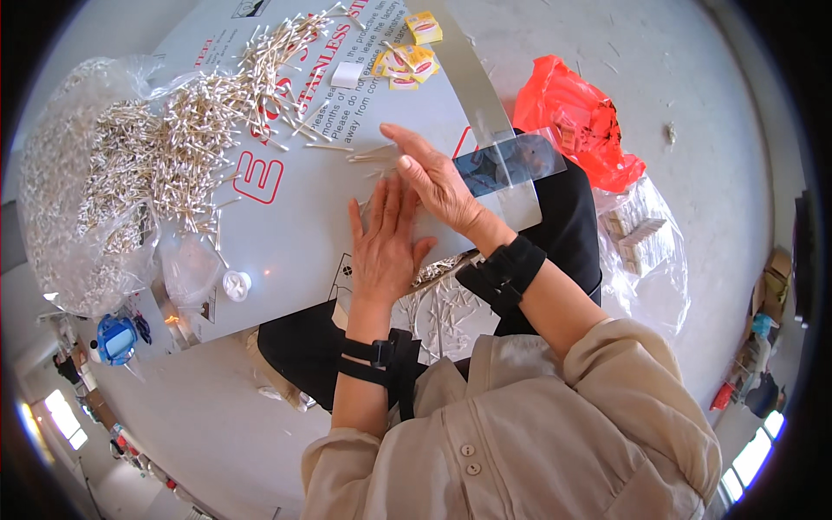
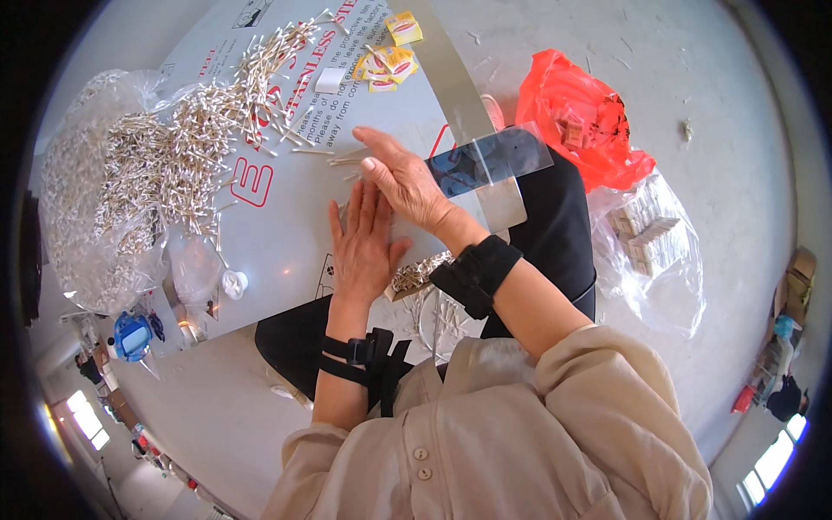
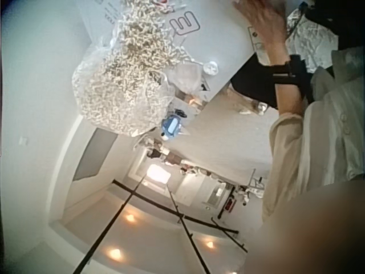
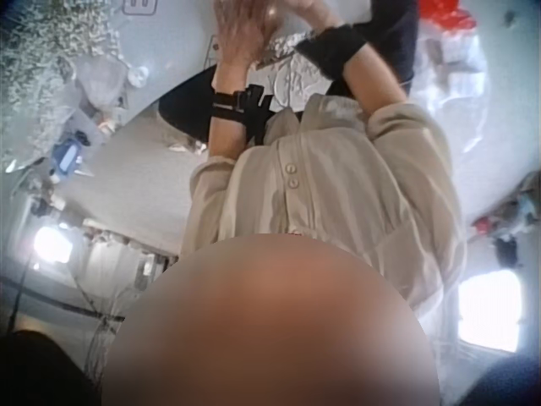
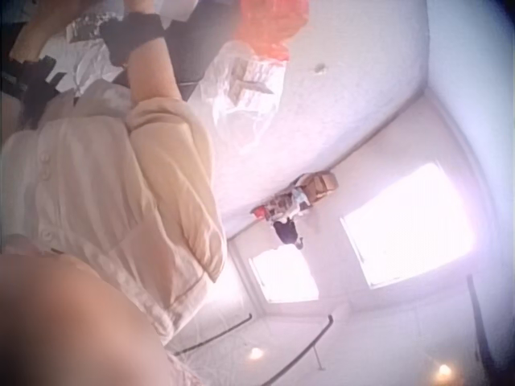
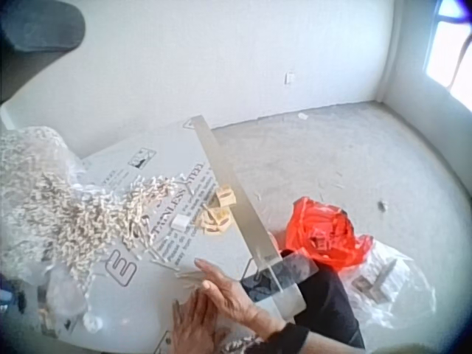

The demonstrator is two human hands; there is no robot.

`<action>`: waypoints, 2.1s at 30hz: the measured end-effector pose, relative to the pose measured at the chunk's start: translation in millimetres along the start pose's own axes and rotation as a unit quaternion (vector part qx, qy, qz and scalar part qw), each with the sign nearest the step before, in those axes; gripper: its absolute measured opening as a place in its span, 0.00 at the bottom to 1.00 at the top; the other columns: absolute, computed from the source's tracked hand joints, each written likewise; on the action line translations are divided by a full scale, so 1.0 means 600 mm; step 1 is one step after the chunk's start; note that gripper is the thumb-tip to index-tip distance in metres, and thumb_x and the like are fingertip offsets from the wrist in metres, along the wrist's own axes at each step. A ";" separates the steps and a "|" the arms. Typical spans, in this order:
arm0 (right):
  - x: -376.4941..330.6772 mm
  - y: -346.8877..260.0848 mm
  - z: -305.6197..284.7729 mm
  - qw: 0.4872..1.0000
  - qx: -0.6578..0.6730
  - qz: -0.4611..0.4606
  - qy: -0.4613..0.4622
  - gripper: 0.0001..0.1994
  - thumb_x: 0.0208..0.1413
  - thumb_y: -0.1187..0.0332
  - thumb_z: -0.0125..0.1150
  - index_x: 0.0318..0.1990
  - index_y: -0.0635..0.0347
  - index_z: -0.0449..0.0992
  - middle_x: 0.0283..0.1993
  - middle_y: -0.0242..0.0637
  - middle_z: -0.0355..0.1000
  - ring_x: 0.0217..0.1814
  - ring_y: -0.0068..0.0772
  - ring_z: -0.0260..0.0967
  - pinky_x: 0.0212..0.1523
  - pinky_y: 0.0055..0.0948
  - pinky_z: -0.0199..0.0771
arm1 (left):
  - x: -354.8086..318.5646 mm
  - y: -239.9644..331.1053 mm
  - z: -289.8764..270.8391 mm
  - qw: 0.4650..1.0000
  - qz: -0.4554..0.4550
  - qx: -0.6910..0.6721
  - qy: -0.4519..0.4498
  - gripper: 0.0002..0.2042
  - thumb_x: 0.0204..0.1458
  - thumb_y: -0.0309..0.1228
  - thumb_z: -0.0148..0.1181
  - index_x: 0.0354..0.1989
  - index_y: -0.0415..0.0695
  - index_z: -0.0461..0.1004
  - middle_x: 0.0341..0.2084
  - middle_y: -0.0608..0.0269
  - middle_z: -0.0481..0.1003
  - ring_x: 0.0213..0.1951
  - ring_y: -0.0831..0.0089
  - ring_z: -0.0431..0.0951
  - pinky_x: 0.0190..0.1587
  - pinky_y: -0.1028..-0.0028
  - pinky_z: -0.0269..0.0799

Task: The recorder is aligning cotton swabs side-by-side onto an adhesive strip on a stainless steel work surface.

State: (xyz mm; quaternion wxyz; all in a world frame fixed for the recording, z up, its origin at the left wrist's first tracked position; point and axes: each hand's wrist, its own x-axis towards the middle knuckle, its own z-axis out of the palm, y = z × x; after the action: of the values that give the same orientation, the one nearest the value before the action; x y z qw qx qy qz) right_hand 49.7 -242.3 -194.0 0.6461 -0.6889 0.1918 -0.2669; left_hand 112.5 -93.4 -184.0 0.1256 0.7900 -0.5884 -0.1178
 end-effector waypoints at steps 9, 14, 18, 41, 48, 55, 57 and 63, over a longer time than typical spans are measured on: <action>0.023 0.020 -0.002 0.991 0.116 0.047 0.052 0.26 0.70 0.55 0.41 0.67 0.66 0.59 0.67 0.40 0.61 0.70 0.32 0.55 0.70 0.32 0.53 | 0.016 -0.001 0.007 0.997 -0.061 0.006 0.038 0.42 0.50 0.48 0.61 0.71 0.45 0.50 0.71 0.55 0.49 0.72 0.58 0.46 0.70 0.45 0.34; 0.081 0.018 0.001 0.944 -0.298 -0.130 -0.062 0.21 0.50 0.77 0.57 0.54 0.55 0.72 0.43 0.37 0.76 0.50 0.46 0.71 0.50 0.37 0.74 | 0.005 0.007 0.021 0.996 -0.045 0.055 0.054 0.39 0.56 0.51 0.53 0.71 0.41 0.50 0.71 0.51 0.47 0.72 0.53 0.45 0.69 0.45 0.33; 0.073 0.010 0.002 0.934 -0.328 -0.112 -0.085 0.19 0.50 0.79 0.55 0.51 0.56 0.74 0.41 0.34 0.77 0.46 0.42 0.73 0.48 0.36 0.74 | -0.002 0.014 0.031 0.992 -0.076 0.058 0.080 0.39 0.57 0.54 0.49 0.69 0.38 0.51 0.70 0.48 0.49 0.71 0.53 0.48 0.69 0.45 0.36; -0.048 -0.001 0.007 0.977 0.129 0.061 0.160 0.18 0.69 0.67 0.44 0.61 0.67 0.67 0.68 0.39 0.60 0.67 0.28 0.58 0.67 0.27 0.56 | 0.035 0.024 0.023 0.985 -0.135 0.024 0.103 0.44 0.50 0.49 0.62 0.67 0.31 0.49 0.69 0.41 0.46 0.72 0.48 0.41 0.70 0.48 0.32; -0.015 -0.006 -0.031 0.962 -0.247 -0.092 0.076 0.09 0.43 0.74 0.68 0.33 0.60 0.75 0.45 0.40 0.70 0.50 0.43 0.68 0.48 0.34 0.72 | 0.000 -0.056 0.011 0.942 -0.154 -0.093 0.283 0.17 0.53 0.31 0.59 0.51 0.38 0.70 0.55 0.50 0.68 0.59 0.49 0.64 0.61 0.54 0.57; -0.002 0.010 -0.022 0.892 -0.435 -0.121 -0.001 0.08 0.43 0.77 0.63 0.32 0.64 0.71 0.38 0.40 0.67 0.45 0.45 0.67 0.44 0.39 0.72 | 0.034 -0.025 0.012 0.964 -0.138 -0.050 0.220 0.24 0.53 0.30 0.59 0.58 0.38 0.65 0.60 0.50 0.63 0.63 0.50 0.60 0.64 0.53 0.53; 0.001 0.008 -0.019 0.862 -0.485 -0.143 -0.039 0.08 0.43 0.75 0.58 0.34 0.67 0.72 0.41 0.40 0.67 0.46 0.43 0.65 0.46 0.34 0.71 | 0.035 -0.016 0.021 0.971 -0.155 0.014 0.183 0.25 0.54 0.31 0.58 0.60 0.39 0.64 0.63 0.51 0.61 0.65 0.51 0.57 0.66 0.53 0.50; 0.038 -0.009 -0.035 0.878 -0.440 -0.187 -0.020 0.05 0.47 0.76 0.57 0.32 0.65 0.71 0.42 0.39 0.67 0.47 0.44 0.66 0.48 0.36 0.69 | 0.027 -0.019 0.032 0.976 -0.147 0.014 0.160 0.26 0.58 0.36 0.55 0.63 0.38 0.61 0.68 0.50 0.55 0.70 0.51 0.50 0.69 0.50 0.43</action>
State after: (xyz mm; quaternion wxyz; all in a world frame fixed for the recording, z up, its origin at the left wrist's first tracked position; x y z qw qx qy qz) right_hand 54.0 -272.4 -185.4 0.2179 -0.9304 0.1445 -0.2570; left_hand 120.7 -107.0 -206.4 0.1885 0.8780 -0.4399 0.0012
